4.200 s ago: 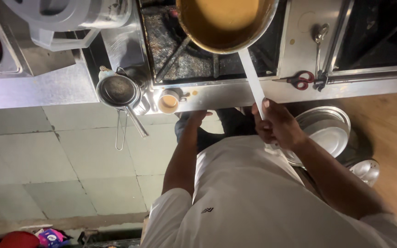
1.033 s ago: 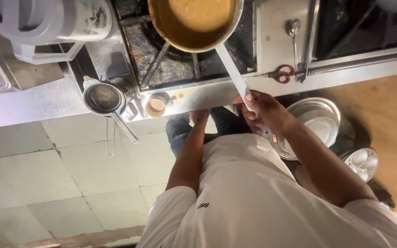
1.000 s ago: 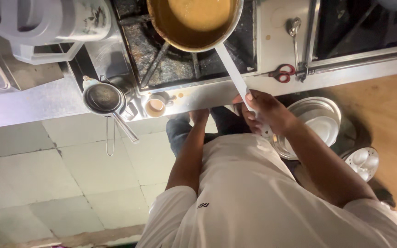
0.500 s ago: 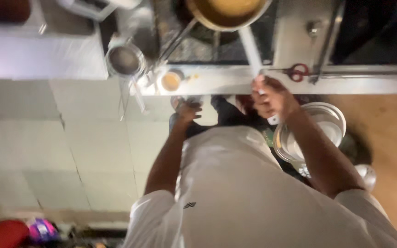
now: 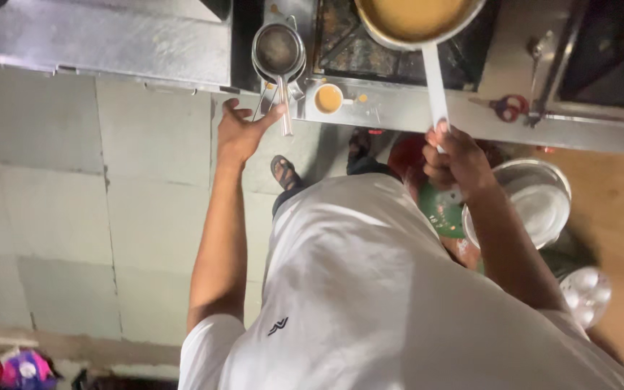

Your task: The person prepares tea by pouring liquid from a pot through a strainer into a cup and stirring the contents with a spoon.

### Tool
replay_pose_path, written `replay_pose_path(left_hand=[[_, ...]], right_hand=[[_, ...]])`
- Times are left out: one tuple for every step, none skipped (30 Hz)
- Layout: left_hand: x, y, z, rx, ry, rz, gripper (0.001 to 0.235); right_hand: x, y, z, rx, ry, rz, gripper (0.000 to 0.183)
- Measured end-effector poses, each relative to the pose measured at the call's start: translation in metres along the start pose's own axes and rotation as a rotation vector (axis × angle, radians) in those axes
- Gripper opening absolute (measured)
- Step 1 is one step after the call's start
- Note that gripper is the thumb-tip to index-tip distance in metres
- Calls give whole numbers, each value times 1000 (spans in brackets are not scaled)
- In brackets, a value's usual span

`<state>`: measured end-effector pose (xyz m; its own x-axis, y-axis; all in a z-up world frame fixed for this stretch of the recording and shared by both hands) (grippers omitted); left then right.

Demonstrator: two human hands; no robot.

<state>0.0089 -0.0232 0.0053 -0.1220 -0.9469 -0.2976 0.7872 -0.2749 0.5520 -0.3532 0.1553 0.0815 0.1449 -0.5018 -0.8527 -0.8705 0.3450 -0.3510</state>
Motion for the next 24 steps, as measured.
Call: replay_pose_path(left_hand=[[12,-5,5,73,-6,-51,108],[20,-9,7,147,-11,-98,112],[24,-13,7,145,-30,-111,112],[27,-21,4,6,79,-250,90],[30,-28,2,-129,186,-392,69],[33,-30,-1,-132,178,-404,69],[36,-33,-3,-246,199,-476,56],[33,-35,-9,-360,233,-541,44],[34,-37,-13,-363,239,-547,44],[36,-39,-13,-499,211,-615,42],[37,-39,-13,-636,181,-680,41],[37,-37,-14,-643,191,-669,41],[36,-34,-13,-612,196,-649,39],[36,-32,-10,-582,197,-628,37],[34,-28,-8,-589,203,-617,37],[32,-24,-7,-577,200,-583,37],[29,-22,-6,-564,198,-549,38],[27,-22,-6,-567,202,-545,38],[27,-22,-5,-656,174,-493,38],[27,-23,-4,-743,143,-443,39],[25,-24,-6,-744,144,-441,39],[25,-24,-6,-758,116,-382,40],[24,-24,-6,-772,88,-323,42],[23,-24,-6,-774,86,-319,42]], right_hand=[[-3,-11,0,-4,27,7,25],[-9,-21,1,8,41,22,25],[-16,-28,3,31,36,89,27],[-20,-31,4,49,33,152,30],[-23,-34,6,57,51,162,30],[-28,-33,11,73,64,150,30],[-32,-30,17,88,78,137,31],[-35,-25,25,90,72,143,31],[-39,-20,33,106,65,145,28],[-41,-18,40,116,54,141,27],[-44,-17,48,111,44,142,27],[-50,-15,55,99,40,177,23],[-56,-14,61,86,36,212,20],[-58,-15,66,75,29,209,20],[-60,-15,72,80,23,224,26],[-60,-15,77,88,17,239,34],[-59,-13,79,79,10,236,34],[-57,-13,82,95,6,173,33],[-55,-13,84,112,1,110,33],[-54,-13,84,110,0,110,33],[-51,-15,83,85,9,80,33],[-48,-19,81,59,21,51,34],[-46,-24,79,56,22,50,34],[-44,-28,77,6,15,105,33]])
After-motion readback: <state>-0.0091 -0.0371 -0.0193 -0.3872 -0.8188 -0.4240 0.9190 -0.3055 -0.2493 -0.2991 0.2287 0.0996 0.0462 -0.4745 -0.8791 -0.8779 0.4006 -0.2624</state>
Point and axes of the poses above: each hand's wrist, its own x-axis towards the middle knuckle, its own y-axis out of the back of the hand, z = x × y, the point moved 2 cm from there along x, towards the middle knuckle, and after that the axes turned 13 degrees about -y, right-handed, at the moved point
